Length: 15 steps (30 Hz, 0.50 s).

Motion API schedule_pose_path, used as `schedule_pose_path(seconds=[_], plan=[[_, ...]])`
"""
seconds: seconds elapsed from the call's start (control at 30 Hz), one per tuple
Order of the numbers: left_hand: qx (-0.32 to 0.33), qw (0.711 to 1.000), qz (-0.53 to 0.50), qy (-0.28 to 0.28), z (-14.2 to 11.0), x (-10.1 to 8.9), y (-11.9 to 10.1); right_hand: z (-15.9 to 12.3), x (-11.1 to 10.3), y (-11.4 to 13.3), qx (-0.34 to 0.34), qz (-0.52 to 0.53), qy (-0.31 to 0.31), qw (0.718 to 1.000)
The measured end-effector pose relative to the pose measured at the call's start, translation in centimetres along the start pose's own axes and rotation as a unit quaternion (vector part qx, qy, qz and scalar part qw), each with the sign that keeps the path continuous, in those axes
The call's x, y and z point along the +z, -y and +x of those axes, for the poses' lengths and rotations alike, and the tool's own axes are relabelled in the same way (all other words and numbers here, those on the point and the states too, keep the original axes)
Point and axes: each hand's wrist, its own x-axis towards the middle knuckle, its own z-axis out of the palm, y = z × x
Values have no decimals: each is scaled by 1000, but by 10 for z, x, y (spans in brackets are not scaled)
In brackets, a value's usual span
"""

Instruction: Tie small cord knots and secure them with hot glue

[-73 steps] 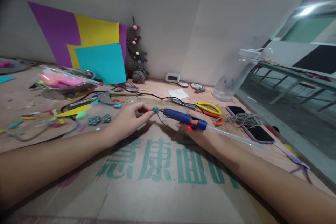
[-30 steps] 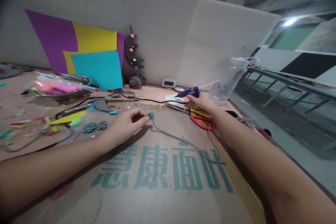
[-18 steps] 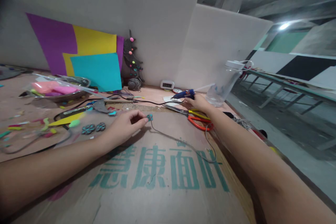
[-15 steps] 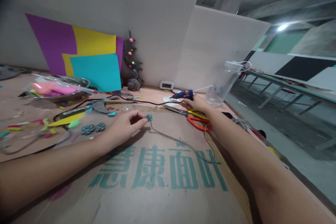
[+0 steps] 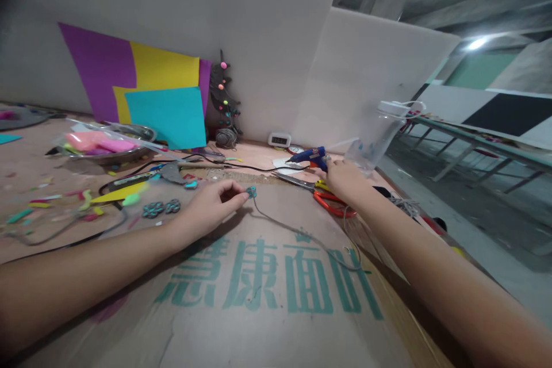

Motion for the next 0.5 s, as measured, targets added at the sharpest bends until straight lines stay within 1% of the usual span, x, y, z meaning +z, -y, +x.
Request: schedule_pose_path(seconds=[0.07,0.1,0.13,0.17,0.2,0.23,0.27,0.3,0.33,0.37,0.43,0.47,0.5], plan=[[-1,1000,0,-3,0,0,1,-16,-10,21,-65,40,-61,995],[-1,1000,1,-3,0,1,2,-25,-15,35,-95,82,-72,990],[-2,1000,1,-3,1,0,2,-34,-19,51,-97,145,-60,983],[-3,1000,1,-5,1,0,2,-43,-22,66,-81,226,-31,970],[-4,1000,1,-6,0,0,2,-52,-23,82,-67,317,28,946],[-3,1000,0,-9,0,0,2,-59,-22,96,-50,408,81,908],[-1,1000,-1,-12,0,-1,1,-66,-19,108,-36,475,129,870],[1,1000,-2,-14,0,-1,0,-71,-15,118,-20,507,162,846],[4,1000,-2,-17,0,-2,-1,-75,-11,126,-9,525,184,831],[6,1000,-2,-19,-1,-2,-2,-78,-5,131,1,533,194,824],[4,1000,0,-21,-1,-3,-4,-79,5,135,0,537,177,825],[2,1000,3,-19,-1,-3,-4,-79,9,135,-13,533,156,832],[1,1000,5,-17,-1,-3,-5,-78,12,133,-35,519,128,845]])
